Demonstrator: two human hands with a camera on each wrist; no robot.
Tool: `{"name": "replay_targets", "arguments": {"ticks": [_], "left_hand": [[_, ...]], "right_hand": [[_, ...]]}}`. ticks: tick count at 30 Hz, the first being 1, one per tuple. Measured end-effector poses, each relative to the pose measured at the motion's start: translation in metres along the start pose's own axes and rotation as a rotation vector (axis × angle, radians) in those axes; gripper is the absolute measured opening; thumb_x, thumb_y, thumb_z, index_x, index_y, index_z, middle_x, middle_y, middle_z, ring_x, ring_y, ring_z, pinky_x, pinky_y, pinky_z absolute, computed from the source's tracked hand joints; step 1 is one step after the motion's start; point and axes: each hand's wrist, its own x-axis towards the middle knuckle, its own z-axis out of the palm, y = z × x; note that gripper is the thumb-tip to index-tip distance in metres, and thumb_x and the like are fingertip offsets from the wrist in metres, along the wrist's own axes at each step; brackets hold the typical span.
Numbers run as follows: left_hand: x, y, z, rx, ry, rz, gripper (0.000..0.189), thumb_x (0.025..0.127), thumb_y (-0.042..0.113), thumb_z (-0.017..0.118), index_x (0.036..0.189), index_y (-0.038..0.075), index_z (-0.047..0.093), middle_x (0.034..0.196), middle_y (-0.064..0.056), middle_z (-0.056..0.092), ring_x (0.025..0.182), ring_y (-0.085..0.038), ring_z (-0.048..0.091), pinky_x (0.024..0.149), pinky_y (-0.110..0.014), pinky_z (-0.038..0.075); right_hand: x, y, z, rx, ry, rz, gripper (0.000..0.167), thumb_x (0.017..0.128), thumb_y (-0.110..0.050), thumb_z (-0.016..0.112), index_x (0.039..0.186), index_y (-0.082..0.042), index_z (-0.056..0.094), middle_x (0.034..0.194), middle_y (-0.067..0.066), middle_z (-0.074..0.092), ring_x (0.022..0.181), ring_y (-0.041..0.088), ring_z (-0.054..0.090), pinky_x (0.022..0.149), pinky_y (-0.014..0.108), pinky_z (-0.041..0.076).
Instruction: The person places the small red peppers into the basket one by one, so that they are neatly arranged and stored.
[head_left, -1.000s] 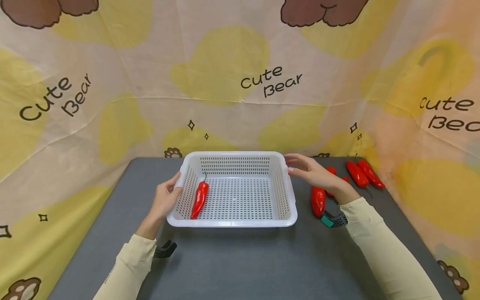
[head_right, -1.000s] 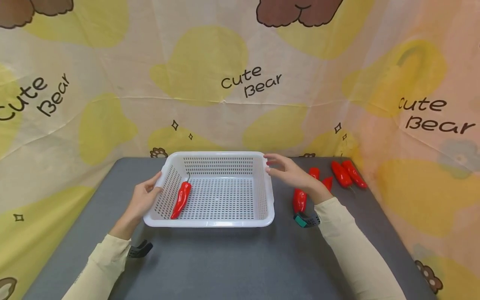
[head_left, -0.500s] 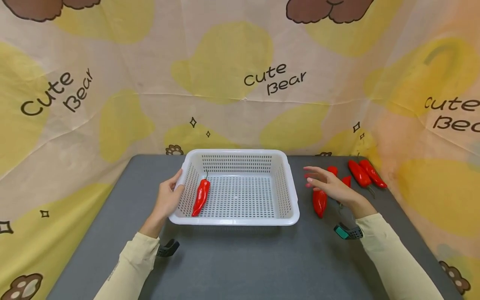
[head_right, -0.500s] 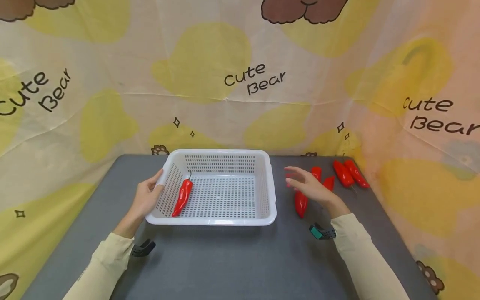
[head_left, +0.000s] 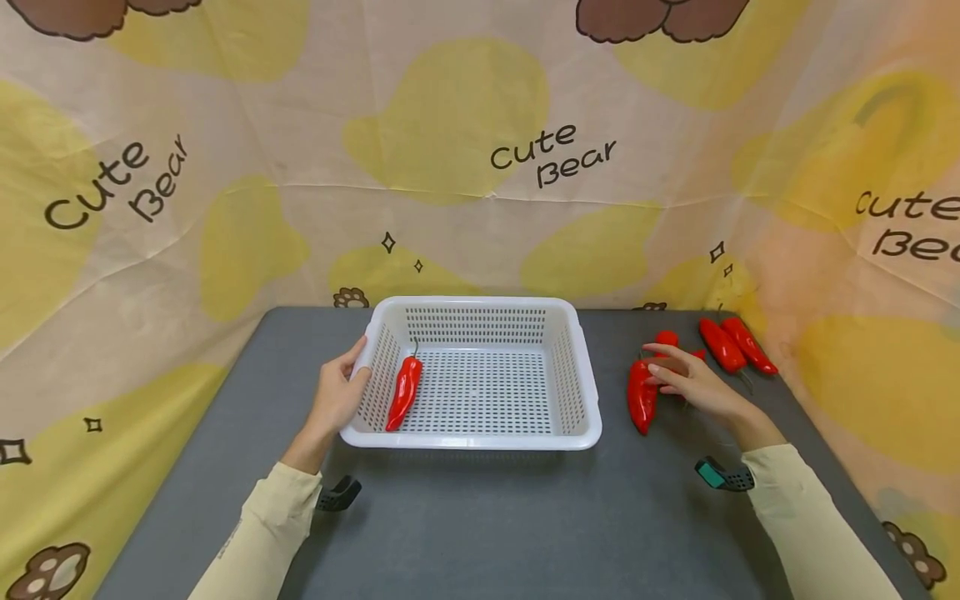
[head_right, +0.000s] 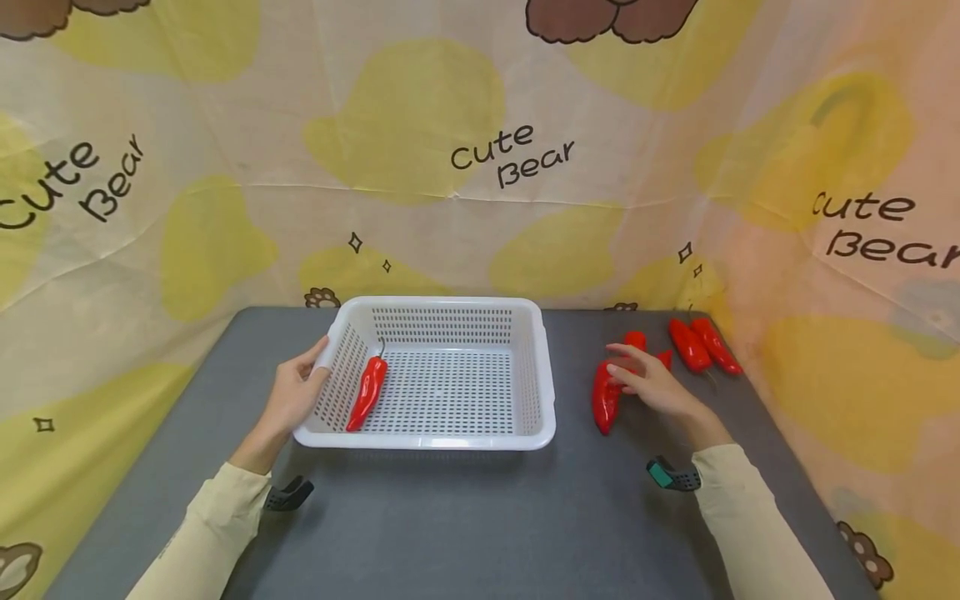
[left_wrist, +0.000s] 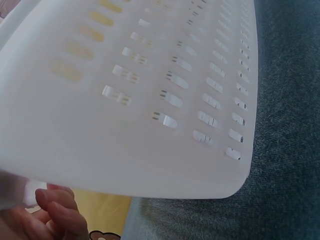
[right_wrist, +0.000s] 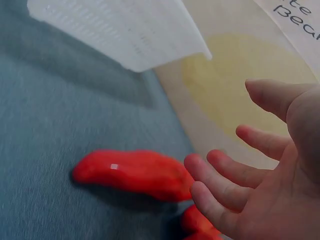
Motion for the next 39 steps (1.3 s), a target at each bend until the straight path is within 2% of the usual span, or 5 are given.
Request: {"name": "replay_targets", "arguments": {"ticks": [9,14,21,31,39], "left_hand": [[0.002,-0.002,0.001,0.008,0.009,0.004,0.059,0.1,0.007,0.043,0.158,0.01,0.031,0.153,-0.023,0.047,0.122,-0.043,0.062,0.092,-0.053,0.056],[0.003,-0.002,-0.001,0.013,0.012,0.011,0.059,0.1,0.007,0.043,0.158,0.01,0.032,0.153,-0.023,0.047,0.122,-0.042,0.062,0.093,-0.054,0.055],[0.004,-0.003,0.0,0.022,0.016,0.0,0.059,0.101,0.007,0.043,0.158,0.011,0.032,0.152,-0.023,0.048,0.12,-0.04,0.063,0.092,-0.052,0.057],[0.002,-0.002,0.001,0.035,0.029,-0.011,0.059,0.1,0.008,0.043,0.158,0.01,0.033,0.152,-0.022,0.049,0.12,-0.037,0.062,0.093,-0.051,0.058],[0.0,-0.001,0.001,0.047,0.038,-0.012,0.059,0.1,0.007,0.044,0.157,0.01,0.034,0.152,-0.022,0.048,0.119,-0.036,0.063,0.091,-0.048,0.06]], "right_hand": [[-0.006,0.014,0.005,-0.125,0.044,-0.043,0.06,0.103,-0.024,0.054,0.152,0.005,0.034,0.147,0.032,0.047,0.123,0.044,0.056,0.09,0.026,0.056],[-0.003,0.016,0.011,-0.234,0.049,-0.069,0.059,0.101,-0.021,0.059,0.149,0.006,0.038,0.141,0.034,0.05,0.123,0.05,0.055,0.096,0.044,0.055],[0.0,0.011,0.02,-0.324,0.042,-0.066,0.066,0.095,-0.021,0.069,0.149,0.003,0.037,0.136,0.037,0.05,0.113,0.052,0.058,0.089,0.058,0.056],[0.011,0.006,0.024,-0.418,-0.042,-0.141,0.065,0.084,-0.003,0.076,0.142,0.01,0.048,0.103,0.02,0.055,0.075,0.022,0.045,0.059,0.023,0.039],[0.013,0.006,0.025,-0.437,-0.016,-0.092,0.063,0.087,-0.015,0.076,0.139,0.006,0.049,0.112,0.023,0.06,0.093,0.029,0.056,0.076,0.035,0.05]]}}
